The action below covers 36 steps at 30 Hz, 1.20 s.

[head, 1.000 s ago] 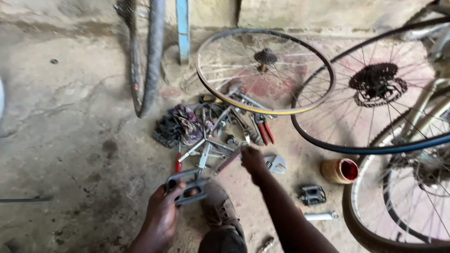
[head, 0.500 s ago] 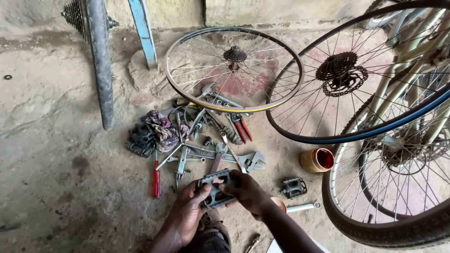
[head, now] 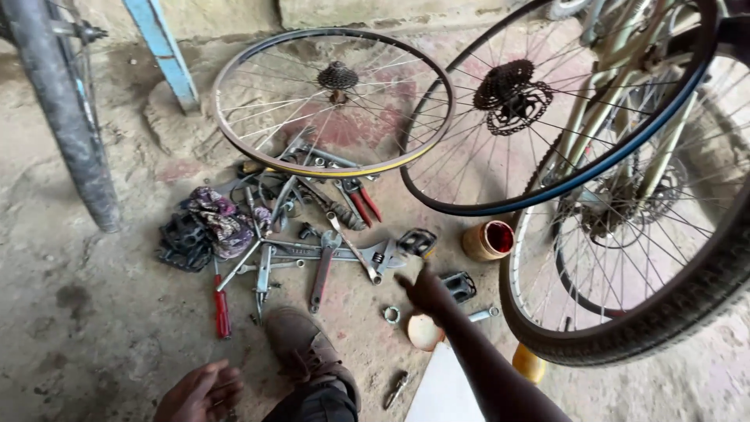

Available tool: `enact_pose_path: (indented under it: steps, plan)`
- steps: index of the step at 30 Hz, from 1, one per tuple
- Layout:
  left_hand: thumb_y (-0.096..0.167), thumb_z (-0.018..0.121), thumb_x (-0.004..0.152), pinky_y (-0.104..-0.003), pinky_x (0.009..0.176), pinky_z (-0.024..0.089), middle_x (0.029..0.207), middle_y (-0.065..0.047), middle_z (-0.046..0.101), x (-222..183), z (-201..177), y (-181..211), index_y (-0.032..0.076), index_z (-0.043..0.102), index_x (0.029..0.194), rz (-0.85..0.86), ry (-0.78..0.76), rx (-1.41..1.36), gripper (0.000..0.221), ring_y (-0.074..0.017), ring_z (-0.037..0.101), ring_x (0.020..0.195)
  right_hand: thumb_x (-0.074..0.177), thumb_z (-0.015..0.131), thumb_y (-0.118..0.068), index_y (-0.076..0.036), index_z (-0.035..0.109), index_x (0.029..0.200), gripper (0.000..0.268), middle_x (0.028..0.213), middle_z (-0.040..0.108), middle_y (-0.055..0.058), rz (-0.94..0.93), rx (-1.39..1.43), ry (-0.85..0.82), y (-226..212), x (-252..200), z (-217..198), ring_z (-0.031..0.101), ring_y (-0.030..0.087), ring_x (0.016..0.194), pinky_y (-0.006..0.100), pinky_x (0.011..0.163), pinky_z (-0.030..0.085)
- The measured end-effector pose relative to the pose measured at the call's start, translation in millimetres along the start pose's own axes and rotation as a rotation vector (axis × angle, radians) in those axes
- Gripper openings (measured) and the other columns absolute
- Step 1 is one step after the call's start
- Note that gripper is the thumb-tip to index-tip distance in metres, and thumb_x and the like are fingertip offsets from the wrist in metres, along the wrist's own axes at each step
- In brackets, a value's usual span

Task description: Reassembling a bicycle pedal using a wrench and screwdriver in a repair area.

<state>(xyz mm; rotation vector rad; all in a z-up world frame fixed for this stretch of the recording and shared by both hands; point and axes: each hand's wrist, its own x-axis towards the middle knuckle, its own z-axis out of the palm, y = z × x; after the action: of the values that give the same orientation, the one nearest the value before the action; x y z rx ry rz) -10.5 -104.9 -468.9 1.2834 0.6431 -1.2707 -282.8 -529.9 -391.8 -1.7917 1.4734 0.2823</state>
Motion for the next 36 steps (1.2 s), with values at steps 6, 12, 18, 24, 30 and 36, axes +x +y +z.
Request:
enact_pose_path:
  steps: [6, 12, 18, 24, 30, 36]
  plan:
    - [0.019, 0.052, 0.105, -0.073, 0.077, 0.051, 0.107, -0.048, 0.065, 140, -156, -99, -0.014, 0.057, 0.136, 0.253, -0.136, 0.059, 0.046, -0.0672, 0.065, 0.087, 0.095, 0.061, -0.019, -0.014, 0.065, 0.104, 0.010, 0.095, 0.074, 0.012, -0.756, -0.717, -0.175, 84, -70, -59, 0.072, 0.031, 0.077, 0.047, 0.065, 0.057]
    - [0.029, 0.057, 0.097, -0.067, 0.080, 0.054, 0.102, -0.050, 0.074, 144, -104, -74, -0.022, 0.061, 0.133, 0.223, -0.256, 0.300, 0.063, -0.0621, 0.071, 0.089, 0.100, 0.047, -0.057, -0.003, 0.065, 0.133, 0.065, 0.140, 0.071, 0.005, 0.243, -0.230, -0.526, 229, -83, -102, 0.069, 0.021, 0.123, 0.034, 0.111, 0.048]
    - [0.017, 0.067, 0.090, -0.058, 0.078, 0.062, 0.096, -0.045, 0.084, 119, -70, -23, -0.018, 0.068, 0.127, 0.309, -0.357, 0.494, 0.052, -0.0521, 0.082, 0.086, 0.099, 0.052, -0.036, -0.016, 0.057, 0.142, 0.048, 0.149, 0.058, 0.005, -0.065, -0.209, 0.018, 525, 17, -59, 0.059, 0.022, 0.130, 0.040, 0.112, 0.047]
    - [0.004, 0.076, 0.082, -0.050, 0.076, 0.071, 0.091, -0.040, 0.096, 197, -19, -38, -0.015, 0.075, 0.121, 0.427, -0.498, 0.650, 0.043, -0.0429, 0.093, 0.082, 0.094, 0.058, -0.032, -0.015, 0.058, 0.140, 0.049, 0.144, 0.060, 0.005, -0.131, -0.146, 0.091, 589, 39, -120, 0.061, 0.022, 0.125, 0.039, 0.107, 0.049]
    - [0.005, 0.069, 0.094, -0.044, 0.066, 0.064, 0.095, -0.031, 0.088, 28, 241, 9, -0.006, 0.079, 0.122, 0.204, -0.121, 1.057, 0.032, -0.0370, 0.081, 0.076, 0.090, 0.063, -0.028, -0.014, 0.058, 0.138, 0.050, 0.138, 0.062, 0.005, -0.158, -0.021, 0.134, 626, -7, -89, 0.063, 0.021, 0.120, 0.038, 0.102, 0.051]
    - [0.014, 0.070, 0.092, -0.041, 0.066, 0.064, 0.094, -0.022, 0.084, 49, 251, -18, -0.001, 0.079, 0.117, 0.208, -0.284, 1.088, 0.030, -0.0297, 0.080, 0.082, 0.085, 0.069, -0.025, -0.013, 0.059, 0.136, 0.053, 0.133, 0.063, 0.005, -0.206, 0.102, 0.174, 558, -86, -44, 0.065, 0.021, 0.115, 0.036, 0.097, 0.053]
